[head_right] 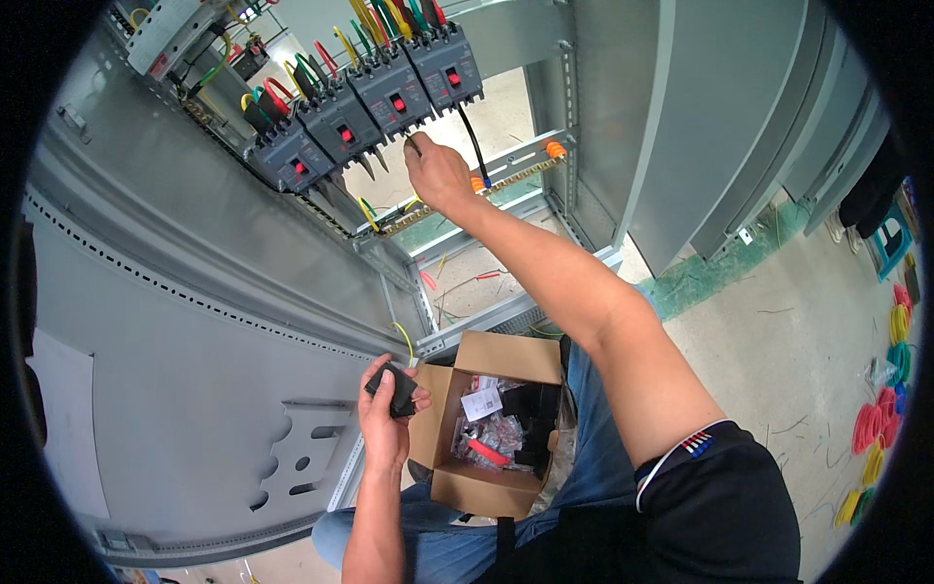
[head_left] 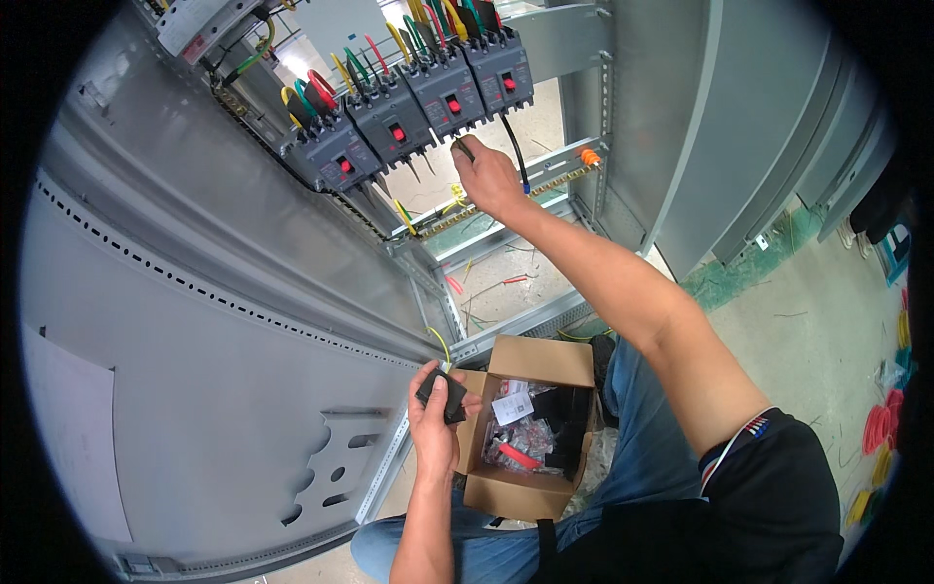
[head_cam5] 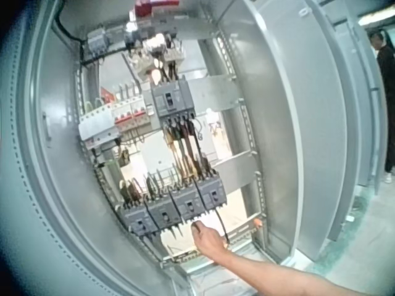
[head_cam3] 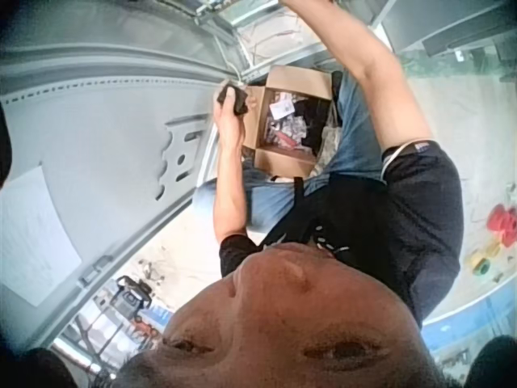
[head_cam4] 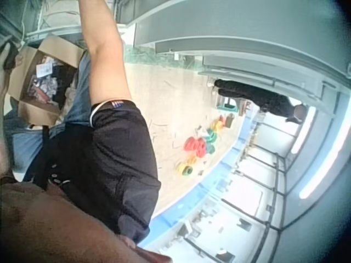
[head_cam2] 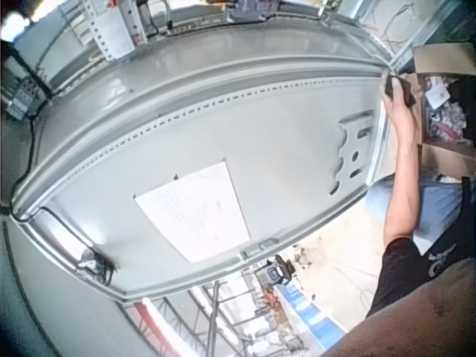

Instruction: The person unpacks small black electrical components from a cardboard box and installs them into an open electrical panel. They use a red utility knife to open plastic packaging and then place the components onto a DIN rail inside the panel.

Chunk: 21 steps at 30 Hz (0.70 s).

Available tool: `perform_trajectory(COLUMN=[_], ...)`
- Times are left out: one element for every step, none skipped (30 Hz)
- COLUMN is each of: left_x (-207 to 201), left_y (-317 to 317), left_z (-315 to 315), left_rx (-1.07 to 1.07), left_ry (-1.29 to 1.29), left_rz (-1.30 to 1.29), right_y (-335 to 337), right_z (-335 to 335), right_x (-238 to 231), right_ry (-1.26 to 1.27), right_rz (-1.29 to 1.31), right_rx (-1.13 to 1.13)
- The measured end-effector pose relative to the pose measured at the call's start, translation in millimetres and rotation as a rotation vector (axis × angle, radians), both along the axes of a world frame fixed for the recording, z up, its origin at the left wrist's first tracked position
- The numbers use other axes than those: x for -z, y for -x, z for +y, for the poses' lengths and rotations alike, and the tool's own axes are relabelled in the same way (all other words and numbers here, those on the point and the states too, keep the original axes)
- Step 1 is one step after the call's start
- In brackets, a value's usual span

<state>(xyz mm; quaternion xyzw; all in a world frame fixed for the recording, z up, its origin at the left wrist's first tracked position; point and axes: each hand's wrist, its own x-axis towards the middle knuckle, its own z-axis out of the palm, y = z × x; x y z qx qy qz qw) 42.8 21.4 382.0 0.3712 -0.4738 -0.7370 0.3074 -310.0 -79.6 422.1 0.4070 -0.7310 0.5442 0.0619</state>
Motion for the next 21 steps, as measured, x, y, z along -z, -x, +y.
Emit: perform_trajectory(left_x=[0.2,0.5,0.3,0.0,0.1,0.0,0.0,0.0,0.0,-0.1,-0.1,0.1,0.5,0.9,1.4,1.9,2.4,2.9,3.5,4.1,4.6], left_y=[0.2,0.3,0.6,0.7,0.7,0.8,0.5,0.7,0.5,0.5,0.5,0.1,-0.3,-0.7,-0.8,-0.9,-1.2,-1.0,-0.7,-0.5,-0.2], left_z=[0.3,0.6,0.9,1.2,1.6,1.8,2.1,2.4,2.5,2.6,2.7,2.8,2.7,2.6,2.7,2.7,2.7,2.9,3.3,3.6,3.7], left_rx=[0.002,0.004,0.006,0.007,0.009,0.007,0.006,0.004,0.005,0.005,0.006,0.005,0.004,0.002,0.004,0.006,0.007,0.009,0.01,0.011,0.013], left_ry=[0.0,0.0,0.001,0.001,0.002,0.0,-0.002,-0.003,-0.003,-0.002,-0.002,-0.003,-0.004,-0.005,-0.006,-0.007,-0.008,-0.01,-0.011,-0.013,-0.016], left_rz=[0.002,0.004,0.005,0.005,0.005,0.001,-0.003,-0.007,-0.006,-0.006,-0.006,-0.006,-0.007,-0.007,-0.008,-0.01,-0.011,-0.011,-0.01,-0.01,-0.012], right_y=[-0.8,-0.4,0.8,1.0,-0.3,-0.8,-1.0,-0.7,-1.6,-2.1,-2.4,-3.1,-3.8,-4.4,-4.4,-4.6,-4.4,-2.1,0.4,3.3,6.8], right_z=[0.6,1.3,1.7,2.2,2.4,1.6,0.8,0.0,-0.6,-0.9,-0.9,-1.2,-1.4,-1.3,-1.0,-0.9,-1.5,-2.6,-4.3,-7.1,-10.0], right_x=[-0.5,-1.5,-3.4,-4.8,-5.3,-5.1,-5.0,-5.2,-5.8,-6.5,-7.0,-7.6,-8.1,-8.3,-7.8,-7.2,-7.1,-6.3,-5.9,-6.3,-8.0], right_ry=[0.016,-0.002,-0.021,-0.039,-0.032,-0.023,-0.014,-0.023,-0.033,-0.043,-0.052,-0.061,-0.071,-0.072,-0.075,-0.077,-0.064,-0.052,-0.039,-0.054,-0.068], right_rz=[0.013,0.001,-0.011,-0.024,-0.024,-0.024,-0.023,-0.021,-0.02,-0.018,-0.022,-0.025,-0.028,-0.025,-0.021,-0.017,-0.005,0.007,0.019,0.021,0.023], right_rx=[0.013,0.007,0.001,-0.006,0.0,0.008,0.016,0.024,0.032,0.039,0.045,0.049,0.054,0.056,0.058,0.06,0.057,0.056,0.055,0.061,0.067])
